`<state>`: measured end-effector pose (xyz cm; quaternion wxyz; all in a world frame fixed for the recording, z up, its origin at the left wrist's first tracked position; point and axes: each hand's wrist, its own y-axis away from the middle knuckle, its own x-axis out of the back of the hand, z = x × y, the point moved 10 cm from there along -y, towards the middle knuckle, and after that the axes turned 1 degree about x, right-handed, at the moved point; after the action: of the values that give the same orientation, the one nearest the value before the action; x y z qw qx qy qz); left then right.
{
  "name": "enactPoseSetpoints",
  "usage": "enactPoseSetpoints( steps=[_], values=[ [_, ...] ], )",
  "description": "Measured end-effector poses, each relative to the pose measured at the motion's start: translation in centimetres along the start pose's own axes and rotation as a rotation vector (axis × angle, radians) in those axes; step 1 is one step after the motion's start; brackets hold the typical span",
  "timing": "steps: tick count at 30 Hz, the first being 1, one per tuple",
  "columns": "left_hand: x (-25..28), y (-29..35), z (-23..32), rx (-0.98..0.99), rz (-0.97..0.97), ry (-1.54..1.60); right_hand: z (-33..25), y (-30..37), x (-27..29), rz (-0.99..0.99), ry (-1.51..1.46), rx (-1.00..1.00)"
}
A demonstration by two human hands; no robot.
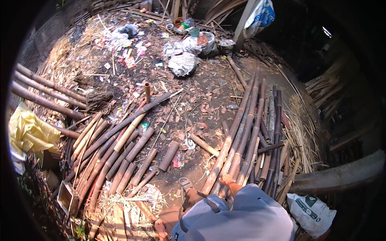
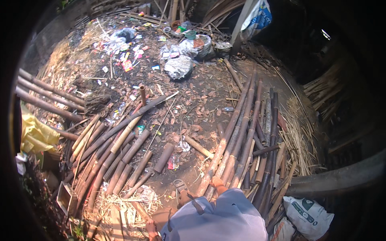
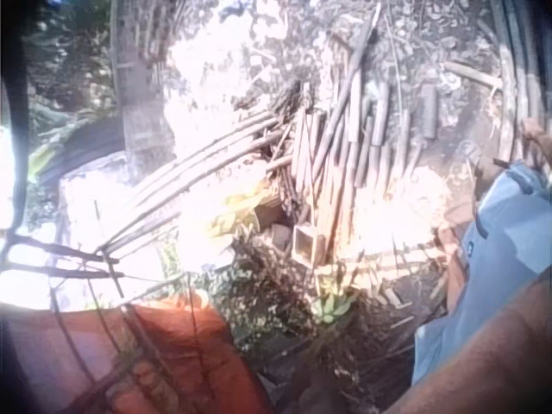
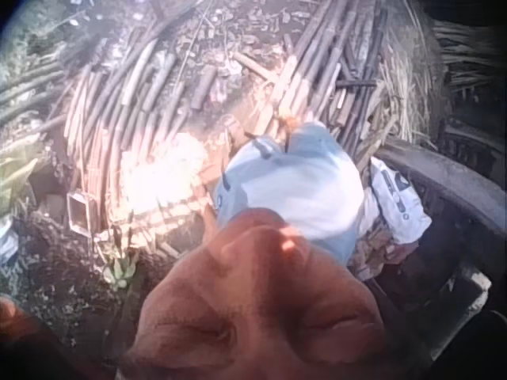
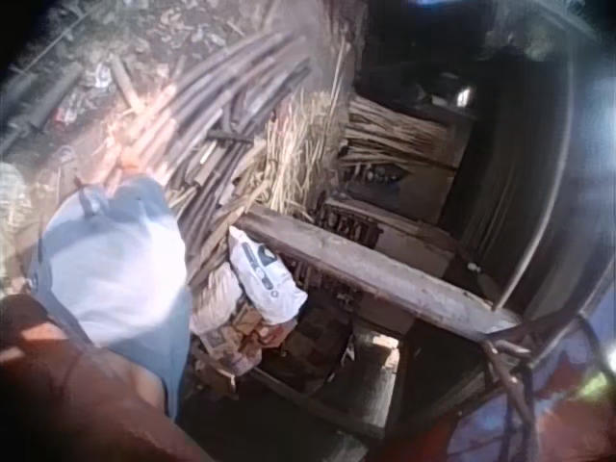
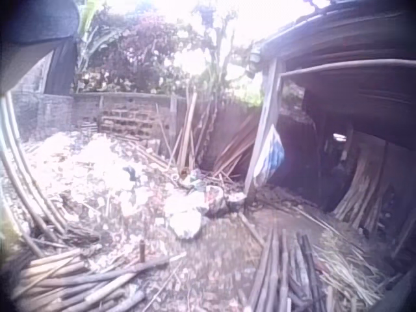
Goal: The person sits on the ground and uses a machete to split bamboo poles into smaller pieces. They repeatedly strike the bamboo, separate the split sections, and continue processing additional pieces.
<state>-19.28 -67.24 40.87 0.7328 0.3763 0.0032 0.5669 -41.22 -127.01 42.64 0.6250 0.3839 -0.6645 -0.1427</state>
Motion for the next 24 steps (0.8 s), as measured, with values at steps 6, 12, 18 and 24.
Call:
enactPoseSetpoints(
  steps=[6, 12, 18, 24],
  values=[
    [2.1, 8.0, -3.0, 0.203, 0.135, 0.501, -15.9, -3.5, -7.7, 0.067, -0.030, 0.700],
    [5.7, 27.0, -15.0, 0.552, 0.763, 0.480, -38.7, 8.0, -17.2, -0.390, -0.068, 0.992],
    [-1.8, 37.8, -28.1, 0.792, 0.944, 0.960, -52.3, 18.8, -24.8, -0.580, 0.096, 1.229],
    [-2.0, 39.5, -31.0, 0.625, 0.972, 1.365, -55.8, 32.1, -35.1, -1.024, 0.119, 1.242]
  ],
)
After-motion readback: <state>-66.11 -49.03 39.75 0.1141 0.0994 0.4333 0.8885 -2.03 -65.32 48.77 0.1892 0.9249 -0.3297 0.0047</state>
